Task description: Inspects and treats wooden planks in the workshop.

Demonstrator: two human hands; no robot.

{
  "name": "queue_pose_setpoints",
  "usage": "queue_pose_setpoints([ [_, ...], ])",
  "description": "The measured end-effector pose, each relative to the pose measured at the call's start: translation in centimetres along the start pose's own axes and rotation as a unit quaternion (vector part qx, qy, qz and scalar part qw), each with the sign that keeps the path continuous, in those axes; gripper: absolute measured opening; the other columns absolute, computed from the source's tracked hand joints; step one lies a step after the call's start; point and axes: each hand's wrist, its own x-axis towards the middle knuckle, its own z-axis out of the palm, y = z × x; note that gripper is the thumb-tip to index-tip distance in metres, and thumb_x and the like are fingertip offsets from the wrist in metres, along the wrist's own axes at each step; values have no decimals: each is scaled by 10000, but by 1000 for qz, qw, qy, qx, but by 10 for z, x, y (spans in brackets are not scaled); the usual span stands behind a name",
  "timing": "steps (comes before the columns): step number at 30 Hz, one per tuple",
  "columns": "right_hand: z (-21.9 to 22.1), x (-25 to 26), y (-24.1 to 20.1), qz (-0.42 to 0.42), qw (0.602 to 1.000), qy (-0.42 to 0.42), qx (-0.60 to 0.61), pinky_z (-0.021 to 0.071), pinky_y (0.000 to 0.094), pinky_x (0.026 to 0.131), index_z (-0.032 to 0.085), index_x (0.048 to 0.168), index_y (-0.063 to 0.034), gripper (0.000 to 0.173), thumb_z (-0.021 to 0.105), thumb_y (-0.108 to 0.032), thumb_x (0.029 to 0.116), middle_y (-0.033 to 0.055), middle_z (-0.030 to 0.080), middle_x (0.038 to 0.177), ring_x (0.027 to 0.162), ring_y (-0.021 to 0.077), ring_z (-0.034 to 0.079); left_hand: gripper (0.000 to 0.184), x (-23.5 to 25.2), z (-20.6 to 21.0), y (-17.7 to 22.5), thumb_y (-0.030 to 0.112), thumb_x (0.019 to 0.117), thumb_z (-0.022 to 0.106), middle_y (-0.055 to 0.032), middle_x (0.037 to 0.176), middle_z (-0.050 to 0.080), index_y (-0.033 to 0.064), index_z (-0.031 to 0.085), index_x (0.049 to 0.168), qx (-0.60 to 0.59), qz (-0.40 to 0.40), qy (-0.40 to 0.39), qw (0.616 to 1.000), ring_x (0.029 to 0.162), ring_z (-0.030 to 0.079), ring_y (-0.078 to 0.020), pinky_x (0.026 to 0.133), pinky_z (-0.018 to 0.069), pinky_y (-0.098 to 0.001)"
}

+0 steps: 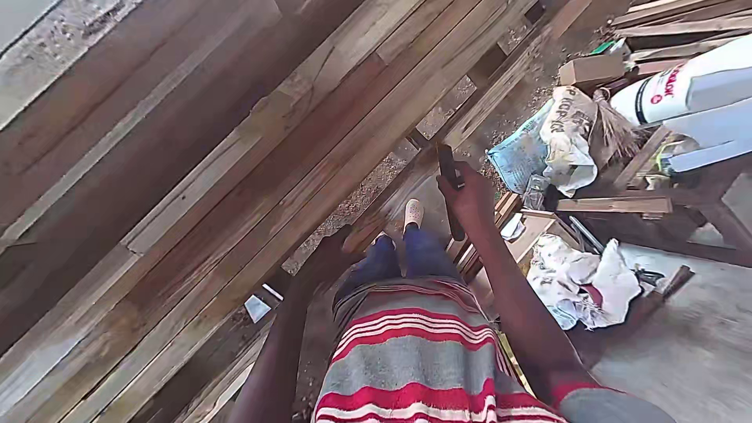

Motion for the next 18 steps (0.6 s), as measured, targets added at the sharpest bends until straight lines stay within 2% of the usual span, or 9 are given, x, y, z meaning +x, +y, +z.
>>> queue_pose_setpoints([
  [1,2,-1,-6,-2,1000,5,11,538,571,588,622,1313,-102,426,672,-390,1004,210,691,890,710,379,676,697,-1,3,-1,358,900,787,-238,1228,656,85,489,1467,7,4,12,1000,1126,652,-371,986,502,-593],
  [2,5,-3,-13,2,1000,-3,16,539,563,587,622,1280,-78,409,660,-385,1012,215,677,881,700,376,666,684,-3,5,-1,359,898,785,-229,1208,668,96,501,1463,10,6,22,1000,1111,660,-373,978,507,-601],
  [4,15,-10,-25,23,999,-33,16,552,585,708,651,1248,-34,399,677,-348,1005,241,670,973,821,398,674,663,-5,5,1,334,903,778,-233,1189,673,102,504,1461,7,10,26,1000,1095,663,-385,962,506,-613],
  [6,27,-22,-29,43,997,-64,1,560,560,796,661,1269,-46,416,692,-355,992,222,664,1041,906,375,679,651,-4,4,2,334,911,771,-236,1181,670,106,502,1459,6,7,18,1000,1086,663,-390,952,509,-618],
  [10,20,-39,-26,34,990,-135,-23,553,548,831,656,1323,-90,447,724,-346,962,196,686,1061,940,349,685,660,-3,6,0,343,913,775,-249,1182,670,102,501,1463,9,14,19,1000,1086,661,-412,948,503,-636],
  [12,-1,-34,-16,-23,989,-146,3,586,513,750,665,1318,-111,412,742,-287,954,158,729,957,806,291,713,652,-5,6,1,348,915,776,-259,1168,668,100,508,1455,12,17,23,1000,1076,659,-425,943,499,-646],
  [13,-14,-26,-10,-66,986,-150,14,596,501,720,650,1341,-112,407,728,-235,960,151,728,950,771,274,710,646,-5,6,2,356,915,774,-262,1166,666,106,514,1450,13,15,27,999,1076,655,-431,941,494,-653],
  [16,-58,21,-9,-220,959,-169,-52,567,560,814,604,1410,-99,448,670,-97,967,202,695,1159,944,340,698,667,-3,10,-2,391,926,754,-280,1190,660,116,500,1479,28,10,38,999,1110,639,-462,957,483,-676],
  [18,-72,72,-16,-345,911,-182,-134,536,608,886,667,1351,-113,453,628,-34,907,228,674,1227,1070,399,678,647,-2,17,-3,377,932,754,-288,1168,663,84,513,1457,36,18,52,998,1097,641,-475,948,477,-689],
])
